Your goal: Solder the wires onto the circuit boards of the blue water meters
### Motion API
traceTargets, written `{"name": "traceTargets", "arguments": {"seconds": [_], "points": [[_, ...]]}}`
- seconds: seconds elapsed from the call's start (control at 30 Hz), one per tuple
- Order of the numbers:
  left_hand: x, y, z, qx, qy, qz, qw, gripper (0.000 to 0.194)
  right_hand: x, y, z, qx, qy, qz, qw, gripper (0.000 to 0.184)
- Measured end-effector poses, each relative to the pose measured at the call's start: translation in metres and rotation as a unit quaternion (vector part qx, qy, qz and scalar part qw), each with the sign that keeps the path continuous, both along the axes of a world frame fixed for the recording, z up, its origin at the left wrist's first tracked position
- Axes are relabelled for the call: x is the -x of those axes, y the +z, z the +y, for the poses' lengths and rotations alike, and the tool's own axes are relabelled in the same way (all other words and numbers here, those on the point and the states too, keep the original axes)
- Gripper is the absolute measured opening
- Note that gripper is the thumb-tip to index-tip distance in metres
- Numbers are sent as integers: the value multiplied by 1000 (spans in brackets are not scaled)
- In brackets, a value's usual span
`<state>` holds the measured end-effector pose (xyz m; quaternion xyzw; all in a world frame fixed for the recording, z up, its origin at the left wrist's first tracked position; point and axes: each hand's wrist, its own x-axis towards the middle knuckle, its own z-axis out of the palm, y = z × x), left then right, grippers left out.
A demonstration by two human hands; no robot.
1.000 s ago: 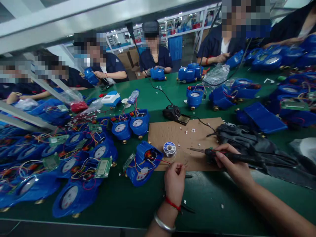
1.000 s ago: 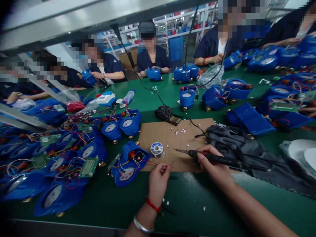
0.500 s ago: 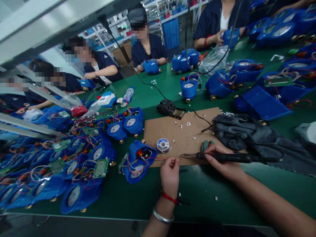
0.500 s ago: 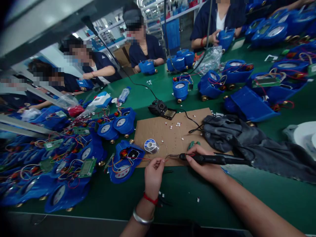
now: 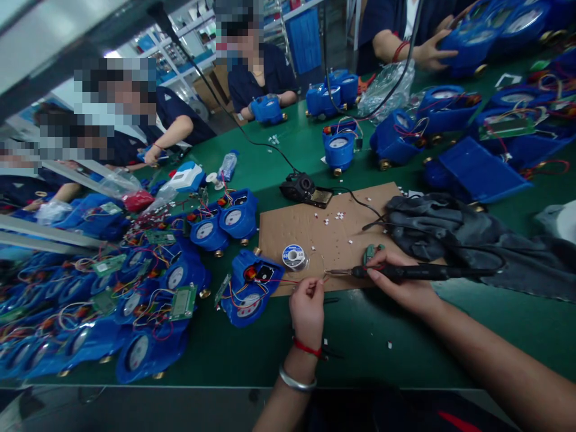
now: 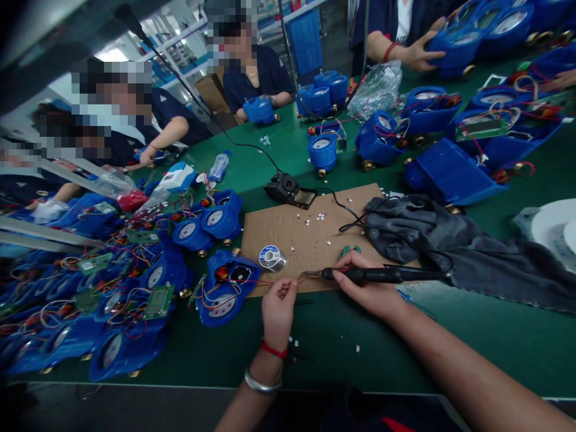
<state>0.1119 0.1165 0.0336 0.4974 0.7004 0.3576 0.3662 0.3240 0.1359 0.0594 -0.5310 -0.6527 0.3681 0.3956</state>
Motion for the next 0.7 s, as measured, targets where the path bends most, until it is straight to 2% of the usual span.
{"name": "traceTargets", "arguments": {"seconds": [0.43, 0.7], "points": [[0, 4, -1, -1, -3, 6, 1000, 22, 2, 5, 1, 6, 9, -5, 1000, 10], [3, 8, -2, 3, 14, -49, 999, 23, 0, 3, -1, 48, -52, 74, 995, 16]]}}
